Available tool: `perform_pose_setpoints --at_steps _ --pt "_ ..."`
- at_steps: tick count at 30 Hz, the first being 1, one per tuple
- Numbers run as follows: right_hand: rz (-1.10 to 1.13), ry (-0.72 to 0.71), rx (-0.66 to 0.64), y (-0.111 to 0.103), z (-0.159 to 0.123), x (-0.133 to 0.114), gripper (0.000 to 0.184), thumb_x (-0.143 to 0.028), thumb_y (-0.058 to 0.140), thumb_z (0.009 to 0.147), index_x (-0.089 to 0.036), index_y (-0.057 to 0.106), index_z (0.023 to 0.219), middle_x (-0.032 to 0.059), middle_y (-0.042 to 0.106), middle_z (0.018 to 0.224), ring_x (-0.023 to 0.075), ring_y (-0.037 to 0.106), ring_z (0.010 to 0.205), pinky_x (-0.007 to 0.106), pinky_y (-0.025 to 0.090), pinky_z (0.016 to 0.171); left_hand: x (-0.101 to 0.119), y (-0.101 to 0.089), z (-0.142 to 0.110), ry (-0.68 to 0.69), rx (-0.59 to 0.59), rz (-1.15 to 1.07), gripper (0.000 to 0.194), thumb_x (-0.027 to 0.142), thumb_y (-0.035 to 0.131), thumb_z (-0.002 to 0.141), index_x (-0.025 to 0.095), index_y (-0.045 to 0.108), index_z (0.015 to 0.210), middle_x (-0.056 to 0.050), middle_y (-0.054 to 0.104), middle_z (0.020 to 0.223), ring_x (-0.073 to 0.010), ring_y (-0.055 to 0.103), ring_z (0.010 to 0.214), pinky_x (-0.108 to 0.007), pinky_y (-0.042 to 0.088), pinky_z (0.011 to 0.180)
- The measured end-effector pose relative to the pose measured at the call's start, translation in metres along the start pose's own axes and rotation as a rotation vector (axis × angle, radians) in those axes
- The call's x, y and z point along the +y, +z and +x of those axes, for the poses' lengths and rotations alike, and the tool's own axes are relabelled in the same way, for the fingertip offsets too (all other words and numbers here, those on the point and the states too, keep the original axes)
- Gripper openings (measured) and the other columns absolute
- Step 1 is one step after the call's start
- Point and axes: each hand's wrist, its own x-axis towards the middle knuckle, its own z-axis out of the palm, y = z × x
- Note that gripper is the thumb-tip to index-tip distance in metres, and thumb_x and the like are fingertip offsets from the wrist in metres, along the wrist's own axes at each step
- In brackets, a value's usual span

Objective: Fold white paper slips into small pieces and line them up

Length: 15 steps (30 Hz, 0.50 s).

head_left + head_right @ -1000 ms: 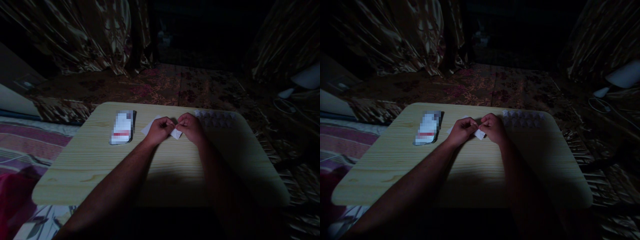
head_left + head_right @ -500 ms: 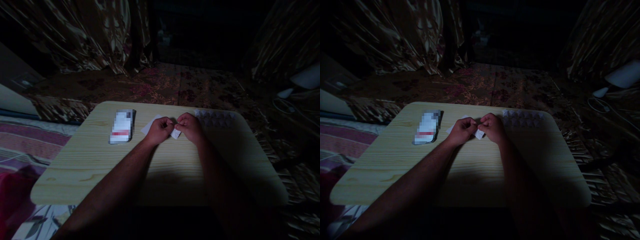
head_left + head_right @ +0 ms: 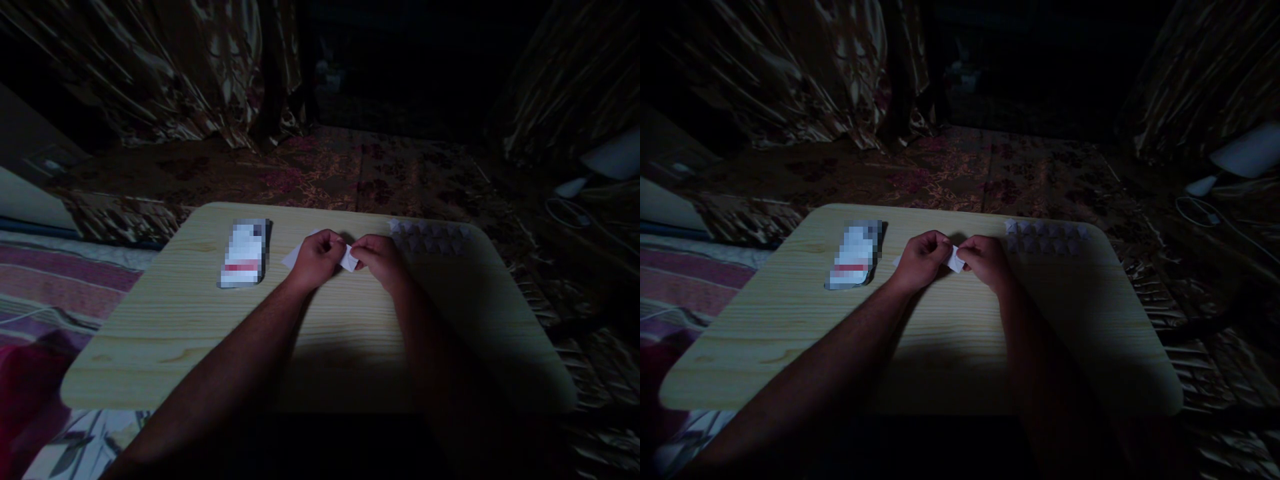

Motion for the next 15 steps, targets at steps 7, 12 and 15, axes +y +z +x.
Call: perform_pose_setpoints --at_steps 7,12,15 --pt "-0.051 -0.056 0.042 0.0016 -0.0003 0.0014 0.011 -0.026 0.061 0.068 -0.016 0.063 0.071 -0.0005 0.063 0.059 0.0135 0.06 0.055 0.023 0.047 0.051 0.0008 0.0016 -0.0015 0.03 0.01 0.031 0.024 0.038 0.061 0.081 0.015 0.061 0.076 0.0 0.057 0.064 -0.0098 0.049 0.057 -0.021 0.037 0.053" --pt "-0.048 -0.054 0.046 0.0041 -0.0014 -0.0007 0.01 -0.026 0.06 0.069 -0.017 0.062 0.071 -0.0008 0.062 0.059 0.0134 0.059 0.054 0.023 0.047 0.051 0.001 0.0022 -0.001 0.036 0.032 0.034 0.022 0.036 0.061 0.081 0.015 0.061 0.076 0.0 0.058 0.065 -0.0101 0.05 0.058 -0.022 0.038 0.054" --pt "-0.033 -0.024 0.05 0.0063 -0.002 -0.0029 0.012 -0.028 0.061 0.069 -0.017 0.062 0.072 -0.0007 0.062 0.06 0.0135 0.059 0.055 0.023 0.047 0.051 0.0014 0.002 -0.0005 0.028 0.049 0.03 0.021 0.036 0.061 0.08 0.015 0.061 0.075 0.0 0.058 0.064 -0.0103 0.05 0.057 -0.022 0.039 0.053"
